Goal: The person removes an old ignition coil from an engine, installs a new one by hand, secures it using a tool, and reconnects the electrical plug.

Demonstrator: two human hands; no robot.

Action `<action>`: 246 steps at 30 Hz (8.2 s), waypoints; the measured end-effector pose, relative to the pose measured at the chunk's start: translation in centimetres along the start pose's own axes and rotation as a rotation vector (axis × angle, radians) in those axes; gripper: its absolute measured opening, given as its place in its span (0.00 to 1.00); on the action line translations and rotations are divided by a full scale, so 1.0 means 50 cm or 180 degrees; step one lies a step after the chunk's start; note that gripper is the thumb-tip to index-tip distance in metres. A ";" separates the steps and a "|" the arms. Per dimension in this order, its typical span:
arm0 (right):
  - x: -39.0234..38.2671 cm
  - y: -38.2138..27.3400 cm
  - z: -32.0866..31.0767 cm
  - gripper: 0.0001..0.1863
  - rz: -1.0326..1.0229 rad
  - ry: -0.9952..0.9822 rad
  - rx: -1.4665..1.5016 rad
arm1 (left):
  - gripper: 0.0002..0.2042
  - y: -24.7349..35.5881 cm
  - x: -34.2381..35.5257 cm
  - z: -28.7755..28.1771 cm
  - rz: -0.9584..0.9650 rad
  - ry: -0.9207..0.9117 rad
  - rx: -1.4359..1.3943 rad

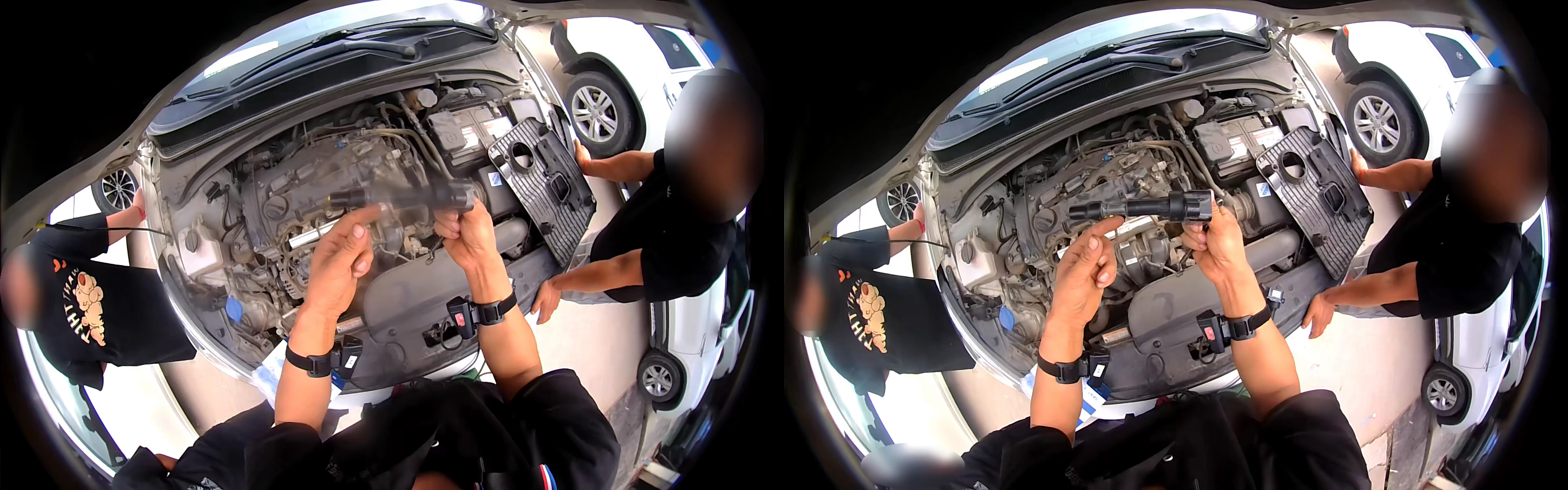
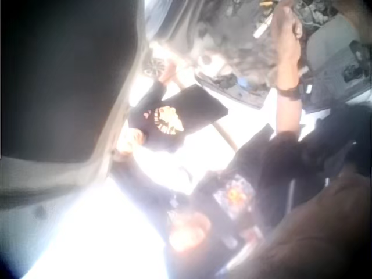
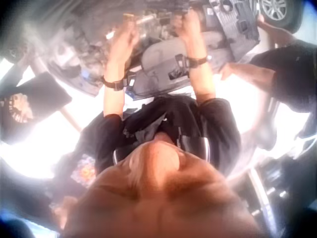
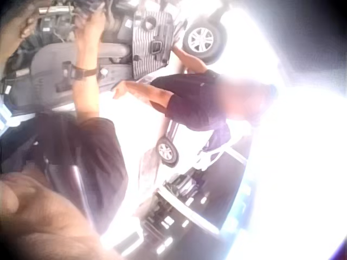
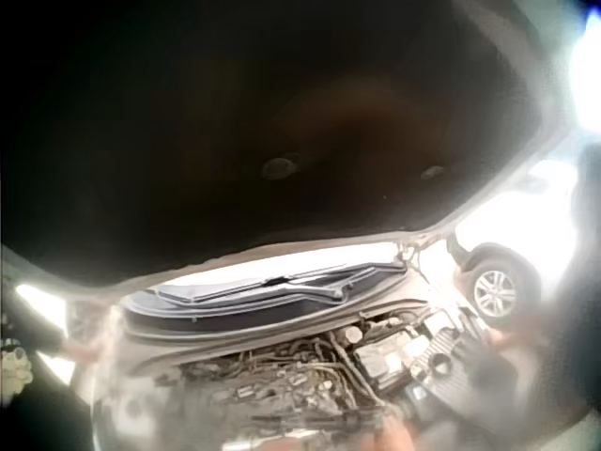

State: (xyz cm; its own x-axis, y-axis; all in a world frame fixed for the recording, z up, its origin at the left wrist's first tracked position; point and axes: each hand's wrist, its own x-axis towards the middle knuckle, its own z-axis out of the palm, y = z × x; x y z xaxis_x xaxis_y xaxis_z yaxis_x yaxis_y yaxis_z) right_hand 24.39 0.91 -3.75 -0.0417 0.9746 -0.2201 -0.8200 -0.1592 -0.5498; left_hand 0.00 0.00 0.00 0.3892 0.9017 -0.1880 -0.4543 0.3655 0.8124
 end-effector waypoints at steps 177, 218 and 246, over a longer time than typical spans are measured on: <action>-0.077 -0.154 0.410 0.34 -0.2694 -0.1951 -0.5769 | 0.24 0.204 -0.057 0.059 0.1882 0.0240 0.2727; 0.596 0.261 0.001 0.27 -0.0836 -0.2137 -0.7379 | 0.18 -0.115 0.453 -0.503 0.0568 0.1640 0.4348; 0.587 0.279 -0.071 0.18 -0.1069 -0.1640 -0.6342 | 0.15 -0.118 0.515 -0.498 -0.0052 0.1773 0.4398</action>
State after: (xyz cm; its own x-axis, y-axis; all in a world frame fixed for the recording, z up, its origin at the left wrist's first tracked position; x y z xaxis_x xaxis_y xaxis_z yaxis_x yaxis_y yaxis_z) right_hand 13.75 26.73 -20.74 -0.4640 0.8844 0.0503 0.7491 0.4220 -0.5106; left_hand -7.27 26.79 -23.39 -0.1068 0.9864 -0.1246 0.7708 0.1613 0.6163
